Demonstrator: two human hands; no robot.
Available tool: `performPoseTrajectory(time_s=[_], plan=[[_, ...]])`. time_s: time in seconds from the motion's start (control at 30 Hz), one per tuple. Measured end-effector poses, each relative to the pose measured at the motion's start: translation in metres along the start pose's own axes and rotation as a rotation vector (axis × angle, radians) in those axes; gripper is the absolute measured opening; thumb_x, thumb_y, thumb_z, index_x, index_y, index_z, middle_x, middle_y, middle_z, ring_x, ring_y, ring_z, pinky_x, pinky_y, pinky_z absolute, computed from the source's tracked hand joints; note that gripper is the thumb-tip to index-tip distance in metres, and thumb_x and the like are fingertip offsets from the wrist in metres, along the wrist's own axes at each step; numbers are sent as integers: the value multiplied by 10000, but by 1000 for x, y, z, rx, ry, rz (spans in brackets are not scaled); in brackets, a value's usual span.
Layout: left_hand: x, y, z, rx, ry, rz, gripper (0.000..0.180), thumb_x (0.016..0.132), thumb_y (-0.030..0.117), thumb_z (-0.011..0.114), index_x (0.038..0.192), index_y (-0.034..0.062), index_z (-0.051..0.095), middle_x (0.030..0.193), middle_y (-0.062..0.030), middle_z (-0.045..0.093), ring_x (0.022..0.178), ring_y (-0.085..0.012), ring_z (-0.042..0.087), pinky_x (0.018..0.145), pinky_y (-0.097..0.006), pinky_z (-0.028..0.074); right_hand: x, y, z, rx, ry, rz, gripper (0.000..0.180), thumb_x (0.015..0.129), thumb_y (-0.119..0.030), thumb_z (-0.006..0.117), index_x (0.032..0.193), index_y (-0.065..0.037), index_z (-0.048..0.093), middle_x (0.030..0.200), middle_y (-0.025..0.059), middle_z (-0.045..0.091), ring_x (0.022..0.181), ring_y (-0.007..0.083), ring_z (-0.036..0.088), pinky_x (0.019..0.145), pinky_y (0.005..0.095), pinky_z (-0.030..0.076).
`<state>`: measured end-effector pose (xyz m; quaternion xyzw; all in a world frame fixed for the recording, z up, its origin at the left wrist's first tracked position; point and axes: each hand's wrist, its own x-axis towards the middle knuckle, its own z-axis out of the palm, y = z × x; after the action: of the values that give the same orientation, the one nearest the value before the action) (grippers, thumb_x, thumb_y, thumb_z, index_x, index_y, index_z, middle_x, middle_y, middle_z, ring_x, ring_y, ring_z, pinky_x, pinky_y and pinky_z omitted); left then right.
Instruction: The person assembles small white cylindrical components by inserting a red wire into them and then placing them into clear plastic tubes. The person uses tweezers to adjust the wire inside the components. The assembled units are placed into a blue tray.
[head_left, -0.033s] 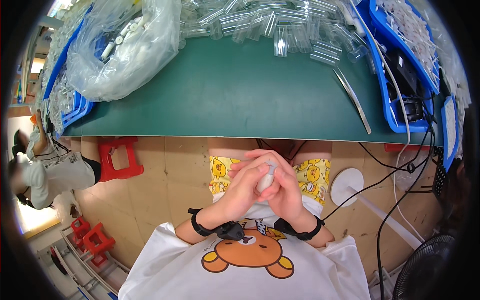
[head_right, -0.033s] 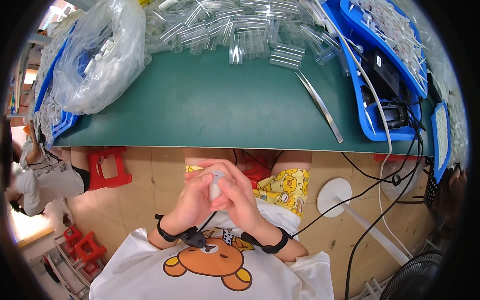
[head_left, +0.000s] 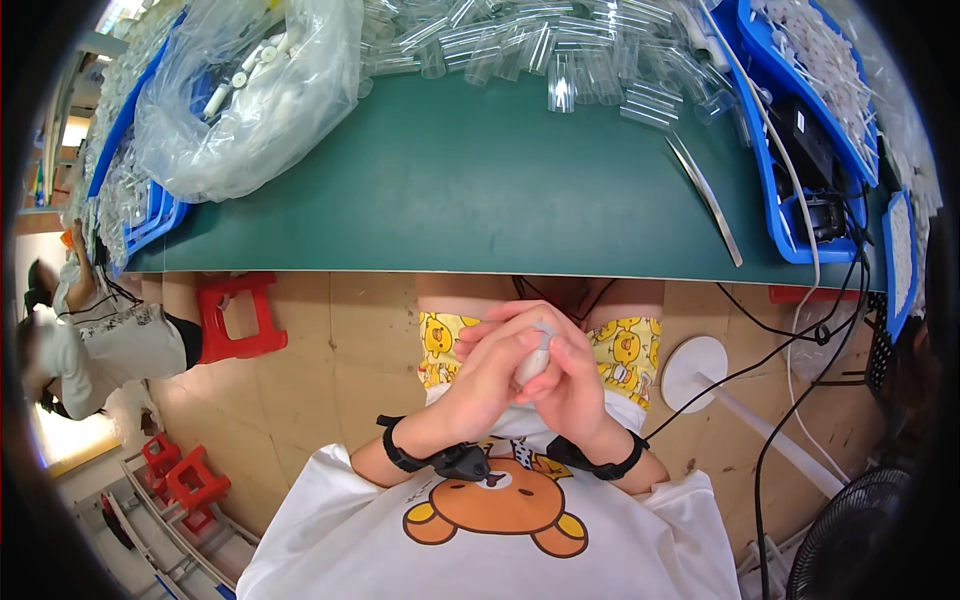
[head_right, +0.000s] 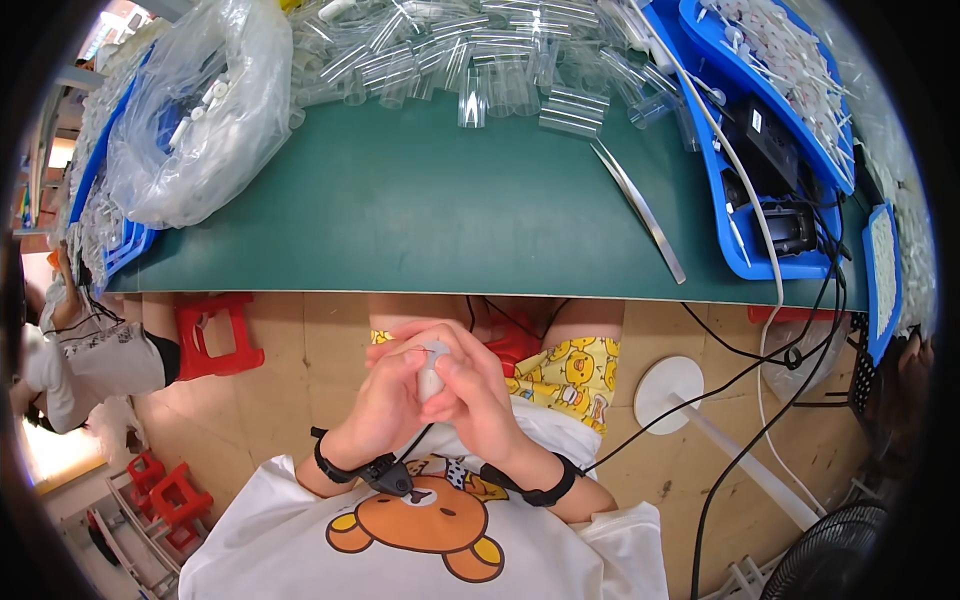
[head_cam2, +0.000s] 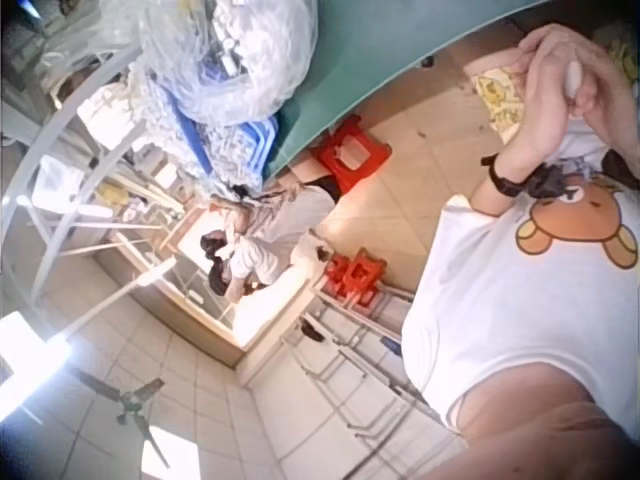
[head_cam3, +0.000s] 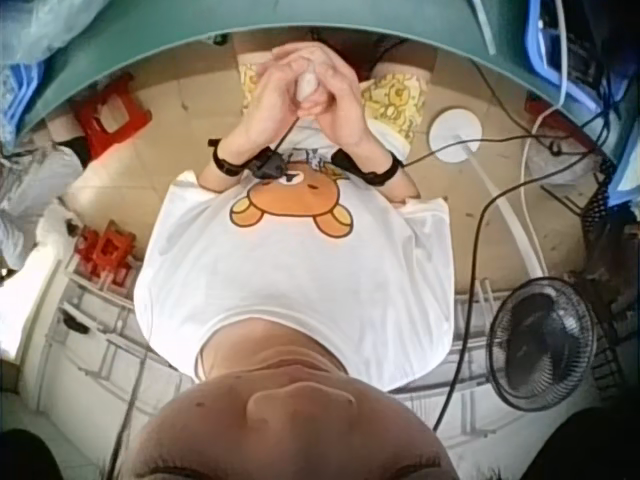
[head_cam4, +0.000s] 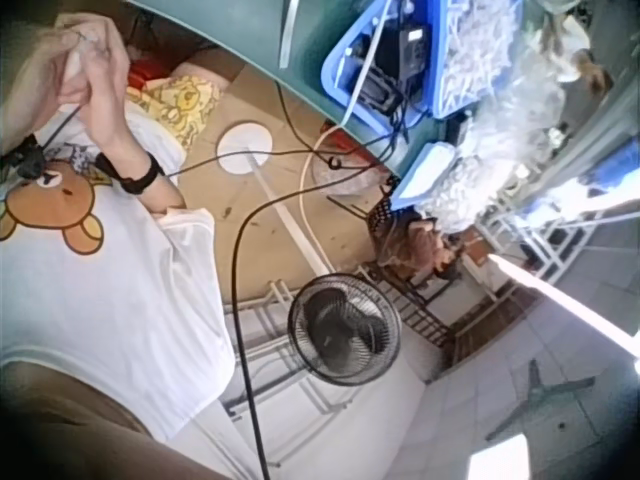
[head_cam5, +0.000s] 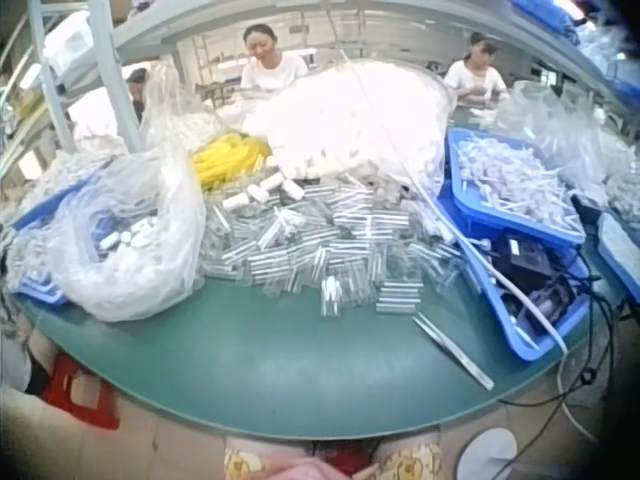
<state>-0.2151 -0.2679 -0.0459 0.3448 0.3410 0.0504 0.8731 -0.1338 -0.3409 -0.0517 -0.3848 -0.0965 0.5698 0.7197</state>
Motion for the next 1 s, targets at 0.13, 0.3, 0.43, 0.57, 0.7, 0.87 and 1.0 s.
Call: performPoseTrajectory(time_s=[0.13, 0.3, 0.43, 0.57, 0.7, 0.87, 1.0], plan=[[-7, 9, 16, 141, -13, 120, 253, 851, 265, 346, 857, 46, 473, 683, -15, 461, 593, -76, 410, 522, -206, 329, -2, -5, 5, -68, 0, -134, 511, 768, -385, 415, 989, 72, 474, 907, 270, 577, 821, 297, 591, 725, 346, 485], [-7, 23, 16, 262, -224, 202, 214, 867, 223, 344, 878, 70, 493, 645, 26, 424, 595, -46, 377, 537, -208, 316, 3, -16, 16, 29, -36, -204, 411, 733, -269, 443, 967, 65, 496, 889, 229, 595, 809, 235, 590, 734, 324, 475], [-8, 31, 23, 205, -244, 216, 211, 850, 215, 335, 862, 75, 491, 620, 31, 417, 561, -49, 372, 516, -208, 310, 3, -21, 17, -90, -28, -256, 371, 740, -228, 458, 968, 60, 508, 903, 204, 603, 838, 202, 587, 749, 307, 468], [-6, 31, 25, 89, -235, 200, 245, 850, 219, 315, 850, 63, 503, 595, 26, 417, 516, -59, 353, 504, -202, 295, 4, -18, 16, -19, -53, -255, 386, 764, -262, 465, 978, 56, 514, 921, 165, 603, 830, 176, 575, 735, 271, 452], [-12, 39, 35, -35, -252, 158, 281, 864, 242, 318, 842, 44, 516, 554, 22, 406, 496, -64, 343, 497, -203, 290, -2, -13, 8, 39, -71, -210, 420, 792, -301, 436, 1001, 56, 512, 954, 141, 593, 841, 159, 557, 737, 246, 430], [-15, 40, 35, 20, -266, 160, 311, 880, 250, 302, 831, 46, 531, 515, 22, 392, 491, -63, 346, 506, -206, 295, -5, -19, 22, 21, 19, -219, 422, 825, -321, 396, 1009, 36, 526, 847, 96, 566, 704, 123, 484, 619, 220, 354], [-18, 39, 38, 129, -180, 193, 314, 857, 293, 346, 741, 41, 494, 548, -9, 434, 447, -81, 355, 454, -213, 281, -5, -17, 28, -39, 38, -267, 466, 822, -391, 371, 993, 19, 512, 809, 153, 555, 653, 184, 498, 589, 273, 380]])
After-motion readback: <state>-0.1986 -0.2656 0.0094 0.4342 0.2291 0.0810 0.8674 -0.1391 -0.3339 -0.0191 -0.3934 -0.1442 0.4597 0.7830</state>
